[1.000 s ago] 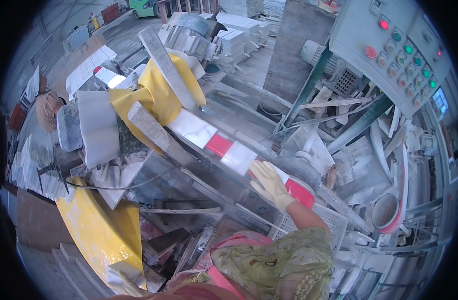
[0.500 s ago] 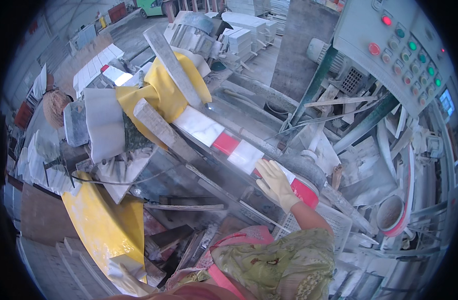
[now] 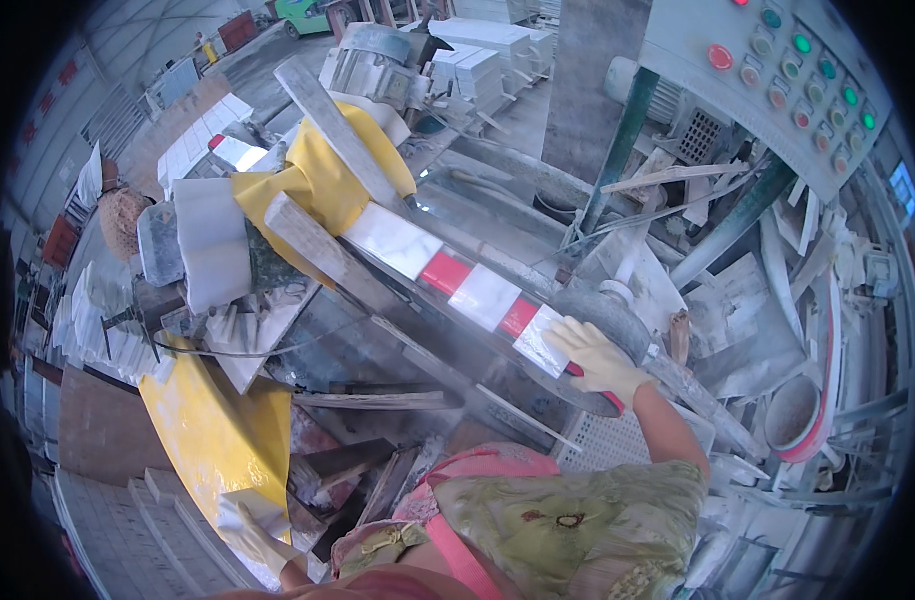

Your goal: The person repeatedly places white rectangular blocks onto a moving red belt sander and rubs their surfaces against the belt. They then remove the blocks and place them onto a yellow tray. The person repeats this cycle throughout the clip.

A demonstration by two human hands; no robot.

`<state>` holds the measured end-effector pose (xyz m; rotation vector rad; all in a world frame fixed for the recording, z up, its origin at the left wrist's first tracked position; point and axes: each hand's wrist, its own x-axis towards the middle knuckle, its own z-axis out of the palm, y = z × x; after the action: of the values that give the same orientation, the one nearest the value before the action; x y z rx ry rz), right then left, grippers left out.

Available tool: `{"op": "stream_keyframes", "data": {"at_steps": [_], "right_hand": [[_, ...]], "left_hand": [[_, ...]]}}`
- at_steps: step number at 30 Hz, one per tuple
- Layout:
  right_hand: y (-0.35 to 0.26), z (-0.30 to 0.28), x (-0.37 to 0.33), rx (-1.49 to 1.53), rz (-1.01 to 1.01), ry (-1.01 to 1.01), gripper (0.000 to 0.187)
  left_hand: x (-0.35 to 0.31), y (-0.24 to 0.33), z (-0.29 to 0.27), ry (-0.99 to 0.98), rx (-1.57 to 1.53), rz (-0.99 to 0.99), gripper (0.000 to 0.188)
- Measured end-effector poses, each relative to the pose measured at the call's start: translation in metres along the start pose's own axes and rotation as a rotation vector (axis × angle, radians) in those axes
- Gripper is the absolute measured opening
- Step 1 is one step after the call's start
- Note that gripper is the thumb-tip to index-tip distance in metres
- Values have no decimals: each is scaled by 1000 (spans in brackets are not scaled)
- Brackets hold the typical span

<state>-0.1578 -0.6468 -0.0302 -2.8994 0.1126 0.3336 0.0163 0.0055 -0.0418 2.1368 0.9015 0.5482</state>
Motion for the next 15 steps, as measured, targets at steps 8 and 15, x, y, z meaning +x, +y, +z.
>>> {"op": "stream_keyframes", "data": {"at_steps": [8,15], "right_hand": [[-18,38,38,-292,0,406,86],[-8,28,42,-84,-41,519,65]], "left_hand": [[13,-11,5,-17,24,13,101],[-2,4,1,-11,-45,-23,100]]}}
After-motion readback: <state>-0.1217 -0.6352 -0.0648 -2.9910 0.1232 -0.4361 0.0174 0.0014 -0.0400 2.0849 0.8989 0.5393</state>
